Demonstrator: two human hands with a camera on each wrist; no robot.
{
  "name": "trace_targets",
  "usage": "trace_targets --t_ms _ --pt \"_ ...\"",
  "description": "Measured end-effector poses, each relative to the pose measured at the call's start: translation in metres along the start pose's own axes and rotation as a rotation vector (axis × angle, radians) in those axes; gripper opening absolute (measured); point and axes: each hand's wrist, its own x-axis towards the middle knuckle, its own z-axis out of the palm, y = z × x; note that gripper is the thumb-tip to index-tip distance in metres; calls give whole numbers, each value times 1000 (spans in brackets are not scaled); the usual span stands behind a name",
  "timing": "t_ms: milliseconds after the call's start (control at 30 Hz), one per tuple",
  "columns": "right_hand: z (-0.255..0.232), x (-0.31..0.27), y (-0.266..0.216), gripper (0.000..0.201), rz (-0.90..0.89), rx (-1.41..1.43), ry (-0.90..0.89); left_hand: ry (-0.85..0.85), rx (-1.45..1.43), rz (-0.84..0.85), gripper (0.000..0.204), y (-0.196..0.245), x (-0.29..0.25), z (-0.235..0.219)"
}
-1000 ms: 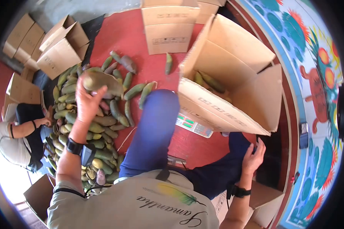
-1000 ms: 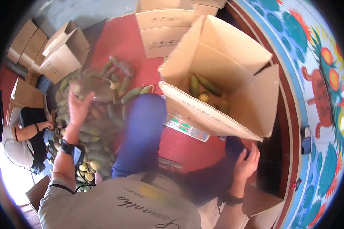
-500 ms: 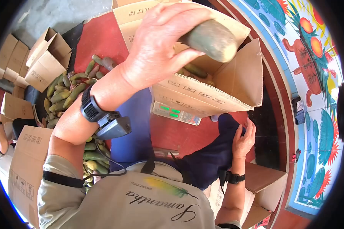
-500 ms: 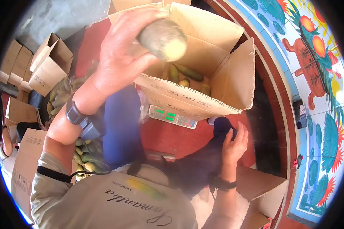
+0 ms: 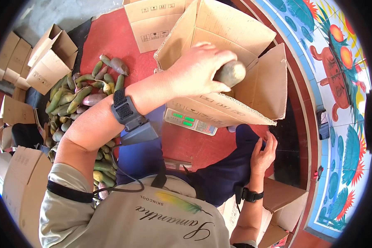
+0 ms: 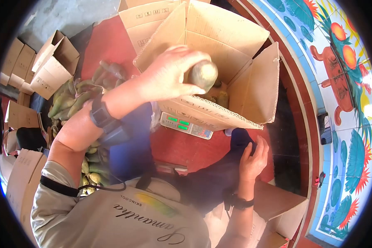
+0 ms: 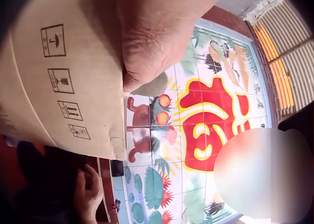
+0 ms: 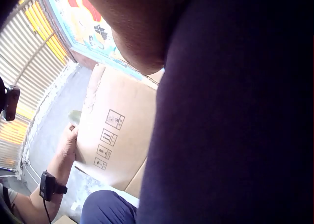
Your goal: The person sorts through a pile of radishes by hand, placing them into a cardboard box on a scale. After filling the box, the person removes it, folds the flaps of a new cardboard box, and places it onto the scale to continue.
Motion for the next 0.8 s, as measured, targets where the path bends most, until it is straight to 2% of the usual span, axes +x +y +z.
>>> trace_targets --t_ms 67,133,200,233,333,400,467,533,600,700,800 --pt "0 1 -1 33 4 4 -8 -100 26 55 42 -1 -3 -1" --pt "2 3 -3 32 -4 11 -17 -98 28 25 34 -1 -2 -1" --pt "2 3 -4 31 5 -8 -28 52 2 46 30 -4 1 0" --pt "1 3 -4 31 2 -12 -31 200 -7 113 26 -2 2 -2" --pt "3 2 -5 30 -10 -4 -34 295 36 141 28 1 -10 -21" --pt "3 1 -3 29 33 -12 -42 264 27 155 25 -6 -34 -41" --pt "3 1 -1 28 0 -10 -34 424 -255 -88 16 -14 -63 -50" --pt "2 2 -3 27 -4 -19 -34 471 -417 -400 12 -22 -97 -67" --pt "2 2 -3 27 -10 -19 -47 430 -127 -507 11 -49 -137 -80" --pt "1 1 0 27 -23 -28 -72 198 48 -578 12 -92 -216 -76" --pt "0 -1 1 27 -5 -42 -105 -70 117 -596 15 -137 -347 -37"
